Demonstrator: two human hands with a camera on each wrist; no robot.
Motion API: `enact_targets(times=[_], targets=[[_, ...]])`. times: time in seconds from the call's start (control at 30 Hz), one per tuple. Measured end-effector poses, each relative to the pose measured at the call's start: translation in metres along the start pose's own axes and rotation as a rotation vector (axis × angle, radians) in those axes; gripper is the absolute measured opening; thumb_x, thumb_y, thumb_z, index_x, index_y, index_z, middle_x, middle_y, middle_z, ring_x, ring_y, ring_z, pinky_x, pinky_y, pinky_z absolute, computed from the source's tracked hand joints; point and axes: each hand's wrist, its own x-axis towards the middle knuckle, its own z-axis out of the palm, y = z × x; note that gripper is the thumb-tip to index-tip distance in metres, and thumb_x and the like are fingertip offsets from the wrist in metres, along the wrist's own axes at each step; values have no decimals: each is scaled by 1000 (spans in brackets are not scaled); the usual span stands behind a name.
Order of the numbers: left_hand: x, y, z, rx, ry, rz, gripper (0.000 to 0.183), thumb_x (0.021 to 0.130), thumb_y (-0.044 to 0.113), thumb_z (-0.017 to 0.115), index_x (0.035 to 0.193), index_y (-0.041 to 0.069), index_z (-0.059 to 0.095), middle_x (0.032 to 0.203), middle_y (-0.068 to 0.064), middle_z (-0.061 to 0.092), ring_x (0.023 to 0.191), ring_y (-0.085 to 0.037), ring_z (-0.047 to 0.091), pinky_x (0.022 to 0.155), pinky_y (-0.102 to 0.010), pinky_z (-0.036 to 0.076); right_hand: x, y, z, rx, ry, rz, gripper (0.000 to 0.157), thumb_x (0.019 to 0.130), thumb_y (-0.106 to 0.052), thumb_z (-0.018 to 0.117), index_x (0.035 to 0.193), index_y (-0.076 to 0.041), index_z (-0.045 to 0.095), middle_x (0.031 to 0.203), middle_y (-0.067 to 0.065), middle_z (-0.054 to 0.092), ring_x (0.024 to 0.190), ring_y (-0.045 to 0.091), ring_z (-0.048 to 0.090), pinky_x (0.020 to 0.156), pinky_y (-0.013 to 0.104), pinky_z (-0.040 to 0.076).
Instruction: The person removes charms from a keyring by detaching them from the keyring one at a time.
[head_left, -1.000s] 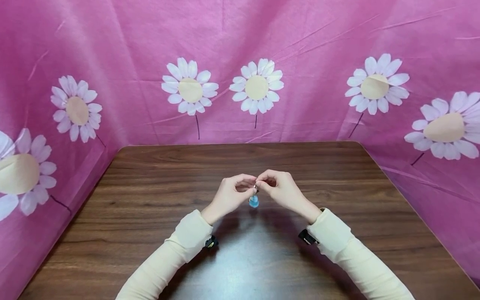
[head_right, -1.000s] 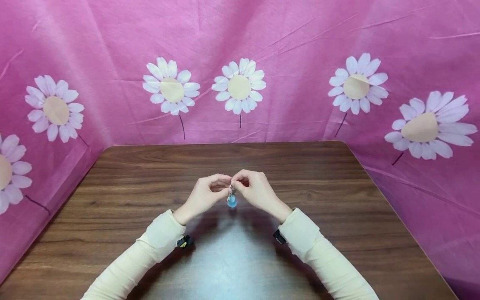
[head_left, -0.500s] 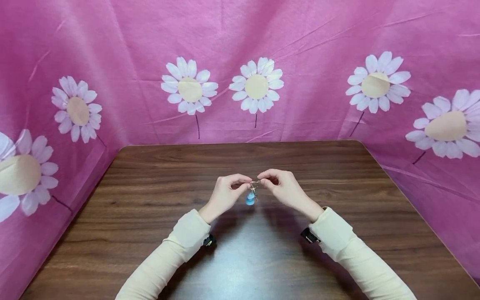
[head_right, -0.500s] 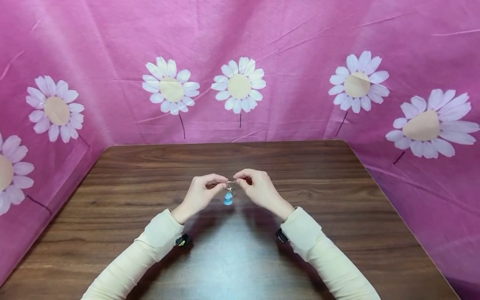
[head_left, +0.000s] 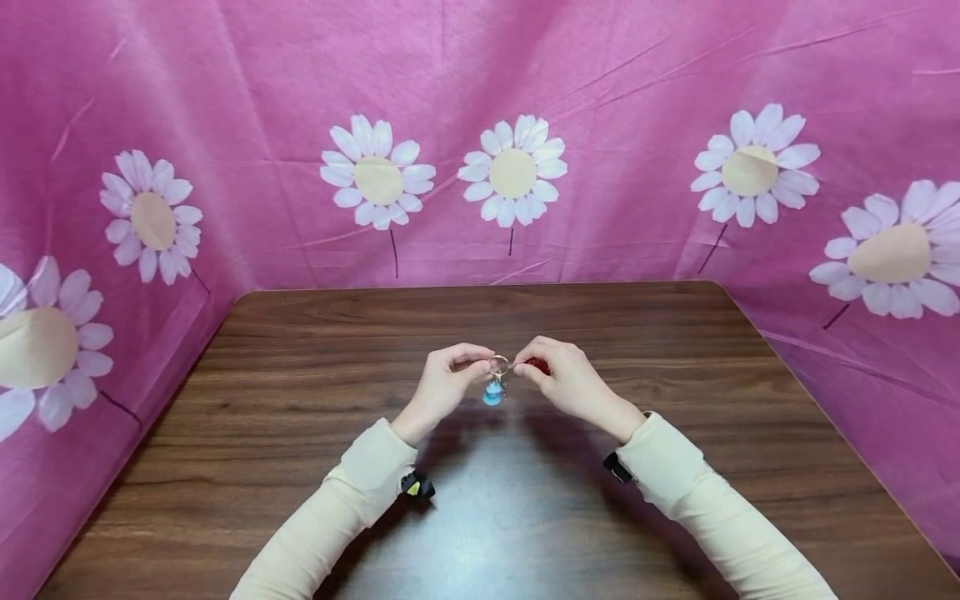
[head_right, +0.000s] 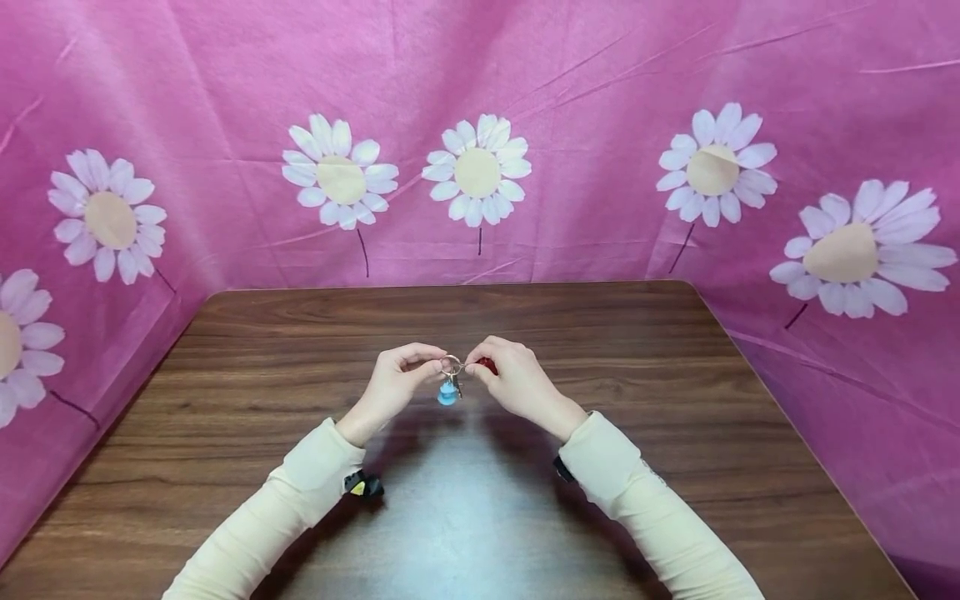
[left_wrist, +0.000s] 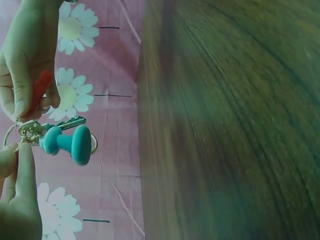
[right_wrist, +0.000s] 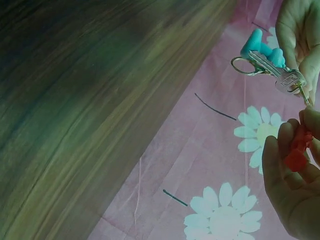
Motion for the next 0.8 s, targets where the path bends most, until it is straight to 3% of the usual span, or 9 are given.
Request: enact_targets(times=[0.13,0.37,0.6,0.7,0.8], targets=[[0,1,1,-51,16,-36,20,84,-7,57,102,-17,58,97,-28,65,77,-5,65,76,-28,54,1,-3,0,43,12,-16,5,81,-16,68,83,-10,67,76,-5,61,62,5,47,57,22,40],[0,-1,2,-51,27,-63,21,84,-4,59,102,-16,59,91,-16,69,78,-5,65,75,-26,55,1,-7,1,113,-5,15,5,82,-15,67,83,-10,67,75,-4,60,63,7,48,57,22,41],[-2,0,3,-28,-15,-85,19,85,-5,58,101,-15,59,97,-26,65,78,-6,65,79,-30,54,0,-8,2,176,-16,61,7,84,-15,65,84,-9,67,76,-3,63,66,6,52,59,20,45],[0,1,4,48,-7,-54,19,85,-2,59,101,-11,61,98,-26,65,79,-6,64,78,-28,54,1,-10,1,186,-11,93,5,84,-14,65,83,-10,67,76,-2,66,66,8,54,59,20,45],[0,3,4,154,61,26,16,83,1,63,96,-8,65,91,-23,67,75,-10,65,70,-21,54,3,-12,-1,198,-17,147,5,84,-14,65,83,-10,68,75,-2,66,65,9,54,58,21,45]])
